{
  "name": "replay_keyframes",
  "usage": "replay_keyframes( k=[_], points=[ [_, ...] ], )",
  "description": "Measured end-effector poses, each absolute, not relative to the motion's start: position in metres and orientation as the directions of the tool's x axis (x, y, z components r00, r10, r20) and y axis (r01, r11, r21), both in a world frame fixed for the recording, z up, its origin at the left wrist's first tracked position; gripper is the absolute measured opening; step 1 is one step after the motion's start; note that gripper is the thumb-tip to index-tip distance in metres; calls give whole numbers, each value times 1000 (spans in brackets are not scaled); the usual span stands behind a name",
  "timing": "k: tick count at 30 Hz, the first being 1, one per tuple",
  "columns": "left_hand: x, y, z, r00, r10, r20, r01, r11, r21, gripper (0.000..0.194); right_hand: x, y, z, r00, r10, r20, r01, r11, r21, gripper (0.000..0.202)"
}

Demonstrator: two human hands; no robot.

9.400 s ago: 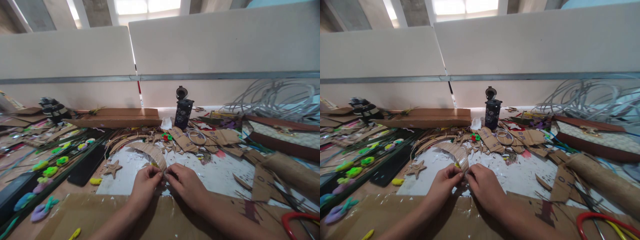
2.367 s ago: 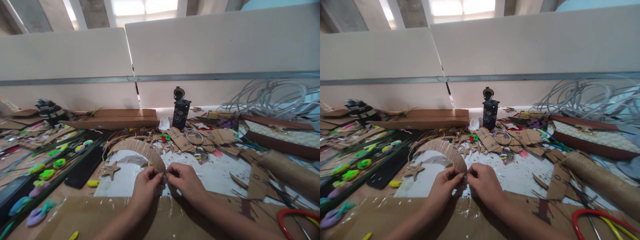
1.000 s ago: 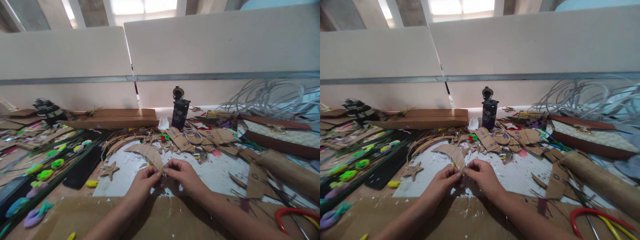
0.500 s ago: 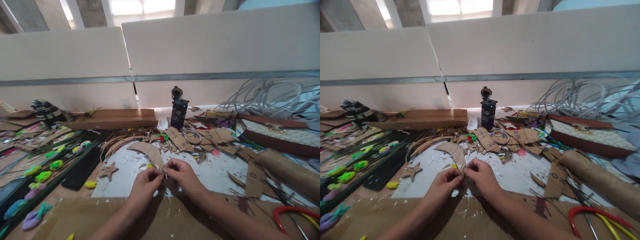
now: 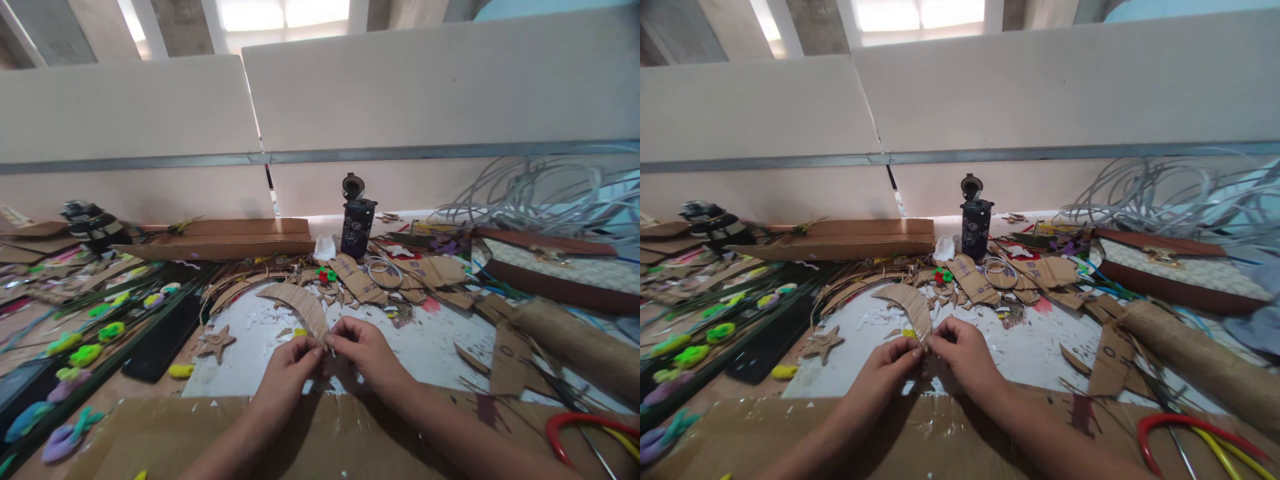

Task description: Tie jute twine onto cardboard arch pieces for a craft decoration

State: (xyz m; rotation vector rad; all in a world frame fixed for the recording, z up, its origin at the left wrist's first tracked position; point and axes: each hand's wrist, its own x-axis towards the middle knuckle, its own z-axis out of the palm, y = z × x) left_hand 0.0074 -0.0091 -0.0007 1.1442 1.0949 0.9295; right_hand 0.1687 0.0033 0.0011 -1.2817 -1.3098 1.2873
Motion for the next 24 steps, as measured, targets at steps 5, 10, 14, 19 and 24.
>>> replay_keyframes(
  k=[5,10,14,19,24],
  points=[
    [7,-8,-1,219,953,-209,-28,220,975,29,169,3,-1,-104,991,-84,91,-74,-993,23],
    [5,-7,1,197,960,-199,-87,219,972,34,168,4,-3,-142,987,-78,22,-76,-997,25],
    [2,-8,0,191,949,-250,-198,287,937,31,167,2,-2,-163,982,-93,-3,-95,-996,27],
    [-1,-5,2,179,935,-305,-275,345,898,36,165,-1,-3,-188,981,-55,41,-49,-998,27],
    [-4,0,1,167,932,-322,-334,361,871,41,164,-2,-4,-215,975,-62,45,-53,-998,26]
  ],
)
